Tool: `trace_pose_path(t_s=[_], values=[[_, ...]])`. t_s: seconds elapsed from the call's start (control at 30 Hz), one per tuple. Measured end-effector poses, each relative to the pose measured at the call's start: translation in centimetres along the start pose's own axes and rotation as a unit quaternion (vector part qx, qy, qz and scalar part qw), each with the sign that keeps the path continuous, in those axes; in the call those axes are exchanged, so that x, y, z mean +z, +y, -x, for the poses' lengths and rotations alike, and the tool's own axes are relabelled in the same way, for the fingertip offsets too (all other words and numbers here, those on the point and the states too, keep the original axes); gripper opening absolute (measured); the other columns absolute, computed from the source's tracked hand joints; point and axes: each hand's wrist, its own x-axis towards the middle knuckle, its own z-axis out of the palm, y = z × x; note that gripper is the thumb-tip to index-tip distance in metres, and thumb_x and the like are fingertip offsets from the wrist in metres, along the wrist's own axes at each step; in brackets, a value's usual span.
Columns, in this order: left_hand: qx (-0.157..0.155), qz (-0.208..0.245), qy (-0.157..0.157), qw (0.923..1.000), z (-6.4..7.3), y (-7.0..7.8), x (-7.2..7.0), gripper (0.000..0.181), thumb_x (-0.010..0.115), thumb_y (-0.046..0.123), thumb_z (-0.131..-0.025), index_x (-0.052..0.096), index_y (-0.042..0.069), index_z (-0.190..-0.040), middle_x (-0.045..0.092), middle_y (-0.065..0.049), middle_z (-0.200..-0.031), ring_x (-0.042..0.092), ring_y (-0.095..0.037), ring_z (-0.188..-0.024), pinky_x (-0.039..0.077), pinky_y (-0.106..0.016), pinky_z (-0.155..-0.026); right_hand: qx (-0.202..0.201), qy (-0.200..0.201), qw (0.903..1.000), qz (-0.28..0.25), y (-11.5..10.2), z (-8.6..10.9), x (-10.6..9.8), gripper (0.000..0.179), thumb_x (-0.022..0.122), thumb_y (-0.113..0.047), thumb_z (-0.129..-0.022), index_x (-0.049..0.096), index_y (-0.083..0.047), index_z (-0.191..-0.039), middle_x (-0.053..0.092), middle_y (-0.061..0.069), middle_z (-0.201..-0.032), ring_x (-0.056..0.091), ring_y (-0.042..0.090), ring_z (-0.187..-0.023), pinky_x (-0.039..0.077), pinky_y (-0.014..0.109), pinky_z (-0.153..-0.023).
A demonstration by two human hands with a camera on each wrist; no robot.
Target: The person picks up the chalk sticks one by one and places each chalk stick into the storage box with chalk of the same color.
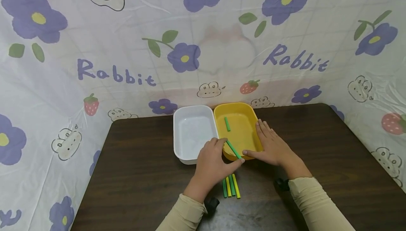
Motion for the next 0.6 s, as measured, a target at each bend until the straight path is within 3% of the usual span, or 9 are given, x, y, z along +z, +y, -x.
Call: trace_pose_path(t_s=[0.23, 0.6], values=[[-0.012, -0.014, 0.002, 0.9998, -0.9, -0.3, -0.1, 0.082, 0.078, 0.065, -0.086, 0.066, 0.004, -0.140, 0.070, -0.008, -0.113, 0.065, -0.021, -0.094, 0.058, -0.036, -0.079, -0.003, 0.001, 1.0000, 0.002, 0.1, 0.0, 0.0, 0.122, 0.054, -0.080, -0.093, 0.004, 0.001, -0.169, 0.002, 0.022, -0.178, 0.007, 0.042, -0.166, 0.013, 0.061, -0.132], [-0.015, -0.034, -0.001, 0.9993, -1.8, -1.0, 0.4, 0.082, 0.079, 0.064, -0.086, 0.068, 0.001, -0.138, 0.070, -0.009, -0.111, 0.063, -0.018, -0.087, 0.053, -0.030, -0.071, -0.005, 0.004, 1.0000, 0.003, 0.0, 0.1, -0.1, 0.123, 0.055, -0.080, -0.093, 0.005, 0.002, -0.169, 0.003, 0.022, -0.178, 0.008, 0.042, -0.166, 0.014, 0.060, -0.132]])
